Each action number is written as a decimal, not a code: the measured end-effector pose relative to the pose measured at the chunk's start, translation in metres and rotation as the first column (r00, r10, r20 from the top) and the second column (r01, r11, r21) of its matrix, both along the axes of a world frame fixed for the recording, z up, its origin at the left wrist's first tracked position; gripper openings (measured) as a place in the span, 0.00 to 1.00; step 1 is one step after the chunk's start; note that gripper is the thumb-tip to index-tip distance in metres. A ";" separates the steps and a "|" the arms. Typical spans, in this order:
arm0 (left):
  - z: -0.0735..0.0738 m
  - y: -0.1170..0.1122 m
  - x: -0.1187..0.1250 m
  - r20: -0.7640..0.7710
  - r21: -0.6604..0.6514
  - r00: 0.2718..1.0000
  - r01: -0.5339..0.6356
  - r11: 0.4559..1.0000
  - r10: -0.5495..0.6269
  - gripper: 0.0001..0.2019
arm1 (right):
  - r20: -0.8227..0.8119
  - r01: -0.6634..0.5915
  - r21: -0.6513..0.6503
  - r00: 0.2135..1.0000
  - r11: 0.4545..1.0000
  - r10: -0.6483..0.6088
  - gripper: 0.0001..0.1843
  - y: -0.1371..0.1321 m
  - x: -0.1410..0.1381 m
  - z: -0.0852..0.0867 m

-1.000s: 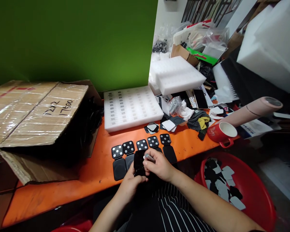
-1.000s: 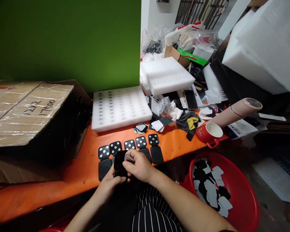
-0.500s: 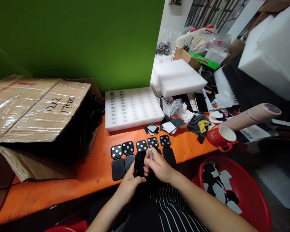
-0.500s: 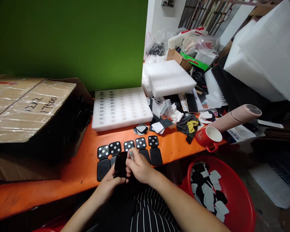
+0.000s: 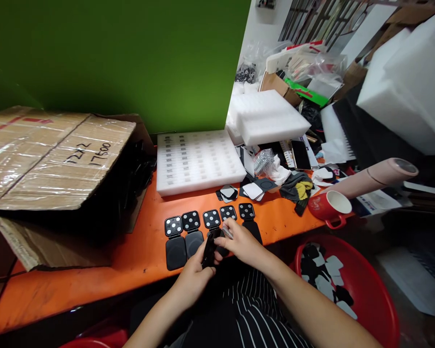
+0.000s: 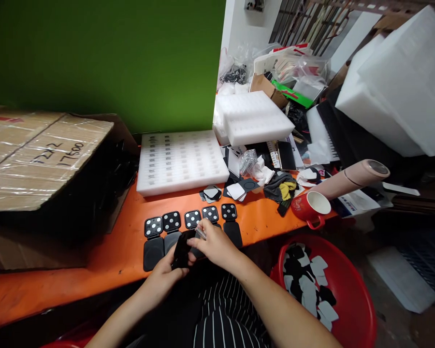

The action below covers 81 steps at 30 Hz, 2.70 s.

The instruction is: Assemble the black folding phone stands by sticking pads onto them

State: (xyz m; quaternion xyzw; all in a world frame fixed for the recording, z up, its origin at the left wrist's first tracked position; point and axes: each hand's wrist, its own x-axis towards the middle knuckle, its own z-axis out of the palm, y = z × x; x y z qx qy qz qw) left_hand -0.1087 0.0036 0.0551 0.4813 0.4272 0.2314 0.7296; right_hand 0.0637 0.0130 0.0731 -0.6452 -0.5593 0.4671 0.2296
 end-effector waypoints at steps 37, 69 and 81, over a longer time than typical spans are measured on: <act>-0.015 -0.004 0.008 -0.165 0.191 0.981 -0.071 0.979 0.103 0.36 | 0.527 -0.349 0.139 0.818 0.927 0.229 0.11 -0.007 -0.022 0.016; -0.005 -0.002 0.010 -0.186 0.255 0.982 0.004 0.967 0.045 0.20 | 0.096 -0.111 0.310 0.992 0.944 0.085 0.16 -0.014 -0.039 -0.002; -0.004 0.002 -0.004 -0.162 0.200 0.955 -0.215 0.956 0.249 0.21 | -0.289 0.042 0.009 0.957 0.999 -0.038 0.17 -0.009 -0.014 -0.002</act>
